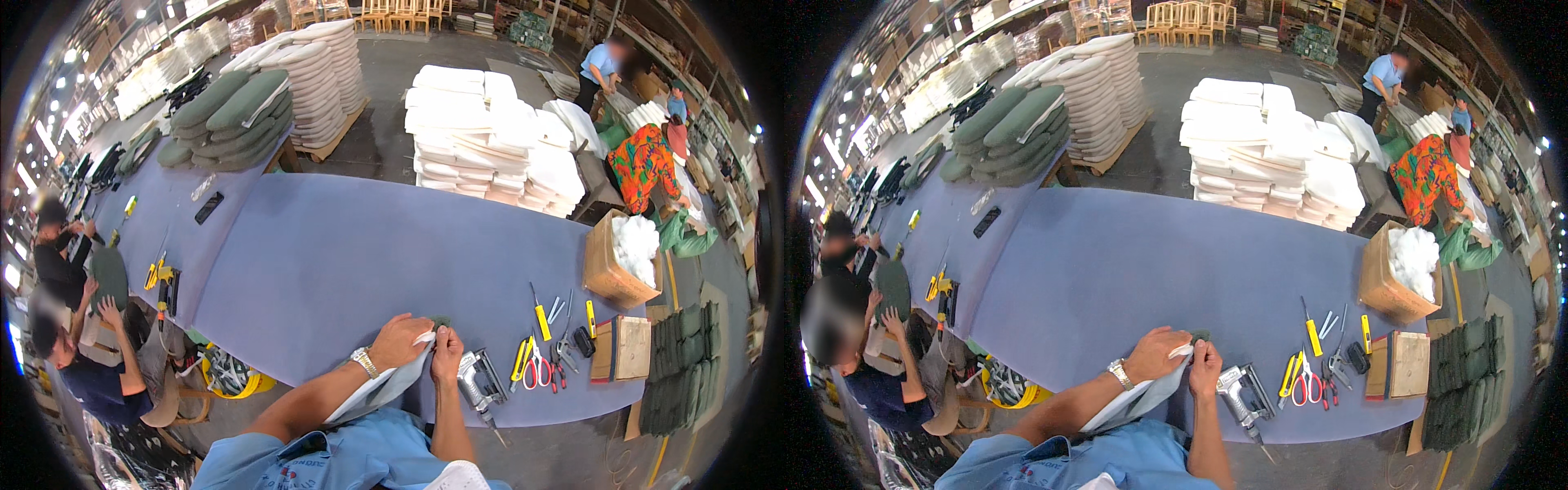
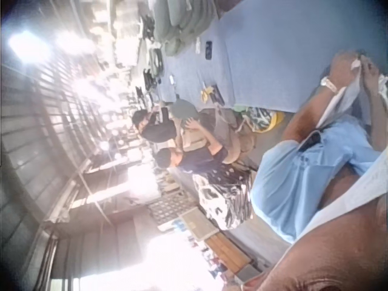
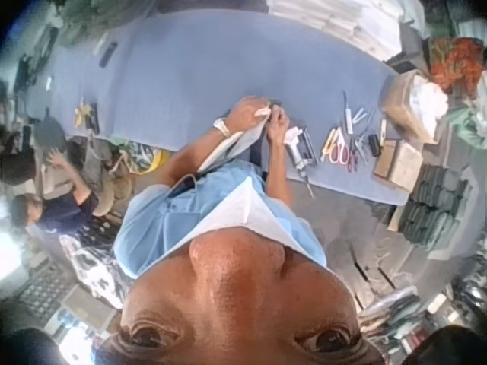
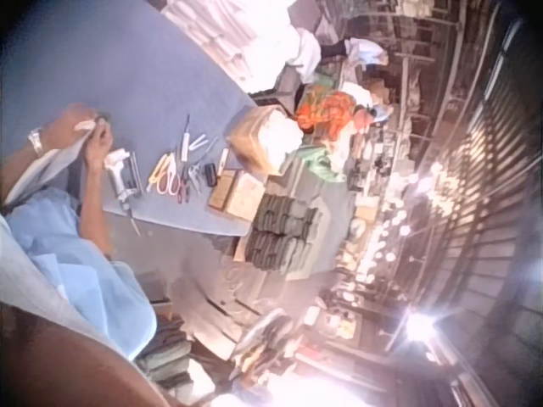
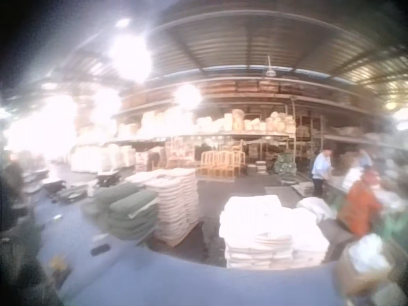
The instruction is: The person assembles a cushion by wrapping fabric around a foam insert, folding edges, and securing them with a staple gun. They trim excess fabric with a utility knife and repeat the process on multiple cushions at a workbench.
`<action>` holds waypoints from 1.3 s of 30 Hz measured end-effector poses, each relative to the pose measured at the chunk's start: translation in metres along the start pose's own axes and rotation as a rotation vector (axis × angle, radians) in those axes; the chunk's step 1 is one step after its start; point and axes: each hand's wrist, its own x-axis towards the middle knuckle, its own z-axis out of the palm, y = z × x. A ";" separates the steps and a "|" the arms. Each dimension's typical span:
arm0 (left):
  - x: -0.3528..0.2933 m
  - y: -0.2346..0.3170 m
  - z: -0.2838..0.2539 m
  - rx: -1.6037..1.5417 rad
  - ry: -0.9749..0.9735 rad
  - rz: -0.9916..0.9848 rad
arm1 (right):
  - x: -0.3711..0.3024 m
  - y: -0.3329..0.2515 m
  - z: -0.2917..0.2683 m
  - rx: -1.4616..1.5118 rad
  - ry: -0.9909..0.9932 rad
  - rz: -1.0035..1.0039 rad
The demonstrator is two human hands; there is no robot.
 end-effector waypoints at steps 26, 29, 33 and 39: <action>0.024 0.007 -0.028 -0.188 -0.134 -0.211 | 0.006 0.007 -0.003 -0.067 0.011 -0.062; 0.038 0.022 -0.039 0.015 -0.277 -0.113 | 0.010 0.009 -0.012 -0.071 0.011 -0.040; 0.059 0.003 -0.028 -0.302 -0.343 -0.380 | 0.005 0.002 -0.017 -0.227 0.028 -0.037; 0.065 -0.038 -0.003 -0.522 -0.327 -0.439 | -0.004 0.011 -0.013 -0.129 0.030 -0.057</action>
